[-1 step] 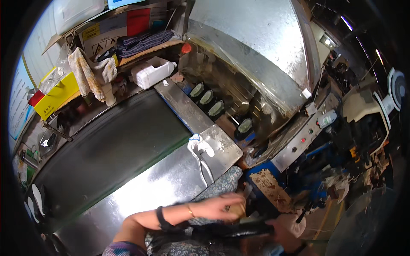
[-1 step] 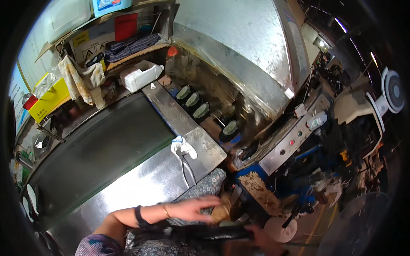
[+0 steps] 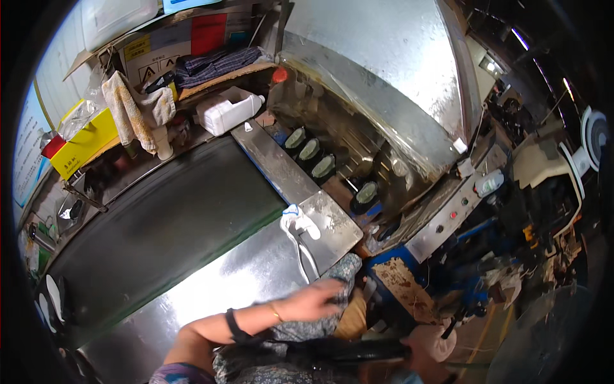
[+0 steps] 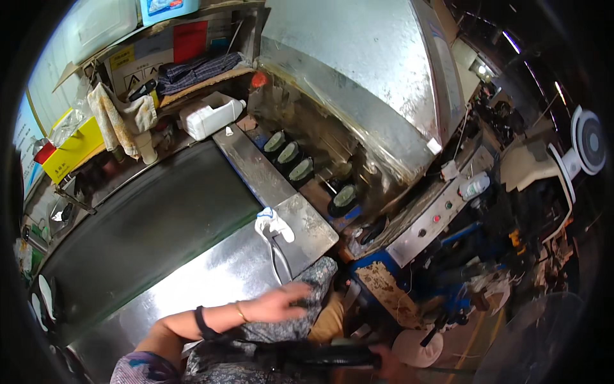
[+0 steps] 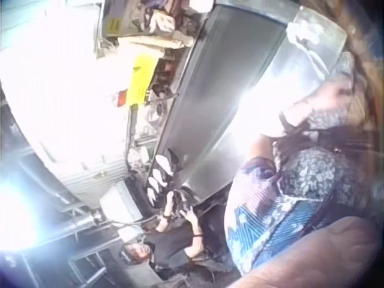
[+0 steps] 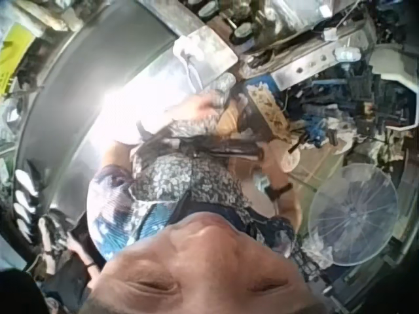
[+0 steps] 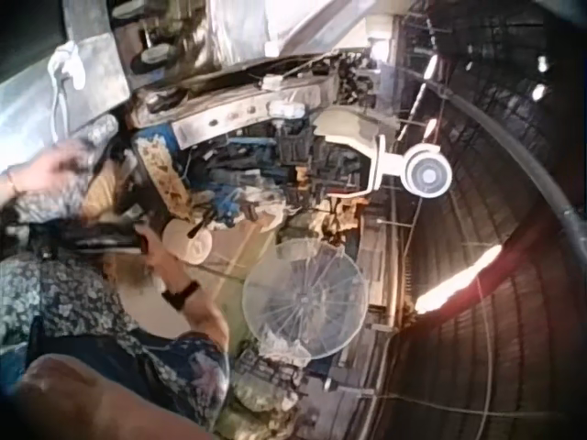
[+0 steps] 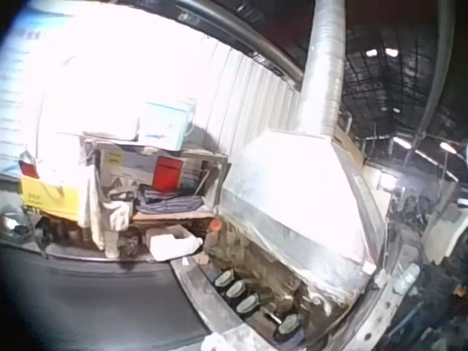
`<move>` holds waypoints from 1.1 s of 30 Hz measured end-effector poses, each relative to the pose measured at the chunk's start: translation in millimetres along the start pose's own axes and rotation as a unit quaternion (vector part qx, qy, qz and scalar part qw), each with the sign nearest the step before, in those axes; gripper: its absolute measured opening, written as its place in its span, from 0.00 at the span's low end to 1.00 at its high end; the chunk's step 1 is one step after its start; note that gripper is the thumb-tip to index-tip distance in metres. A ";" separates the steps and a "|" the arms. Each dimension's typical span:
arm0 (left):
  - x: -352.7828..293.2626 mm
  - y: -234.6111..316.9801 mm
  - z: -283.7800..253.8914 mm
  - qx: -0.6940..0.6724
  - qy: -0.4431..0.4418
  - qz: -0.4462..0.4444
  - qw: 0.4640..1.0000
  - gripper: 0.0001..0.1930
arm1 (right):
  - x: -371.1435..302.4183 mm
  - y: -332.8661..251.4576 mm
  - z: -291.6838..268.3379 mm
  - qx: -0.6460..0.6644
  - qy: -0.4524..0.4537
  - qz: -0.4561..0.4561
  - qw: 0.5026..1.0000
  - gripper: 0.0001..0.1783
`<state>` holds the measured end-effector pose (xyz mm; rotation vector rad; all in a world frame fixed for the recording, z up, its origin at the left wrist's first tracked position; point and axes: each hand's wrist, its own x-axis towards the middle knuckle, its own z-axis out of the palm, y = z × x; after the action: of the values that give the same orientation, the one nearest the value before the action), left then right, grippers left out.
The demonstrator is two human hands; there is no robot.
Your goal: The person removes a shoe from a machine, presses the sole onto it by hand, and places it on a conveyor belt before picking up another shoe to repeat the process.
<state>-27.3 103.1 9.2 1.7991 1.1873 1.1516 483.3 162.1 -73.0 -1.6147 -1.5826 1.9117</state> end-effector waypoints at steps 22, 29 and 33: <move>-91.5 -103.5 -123.6 0.426 0.089 -0.133 0.891 0.20 | 393.9 -390.3 330.5 -0.303 0.233 -0.310 0.871 0.61; -93.7 -110.2 -125.3 0.425 0.094 -0.142 0.889 0.20 | 373.8 -372.4 280.2 0.314 0.041 -0.162 0.935 0.51; -96.2 -105.5 -129.0 0.428 0.081 -0.146 0.888 0.21 | 390.5 -407.0 292.2 0.191 0.126 -0.147 0.962 0.48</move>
<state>-199.7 58.9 -64.0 2.0230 2.2240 0.6290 -90.7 431.5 -35.4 -1.3150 -1.1849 1.6527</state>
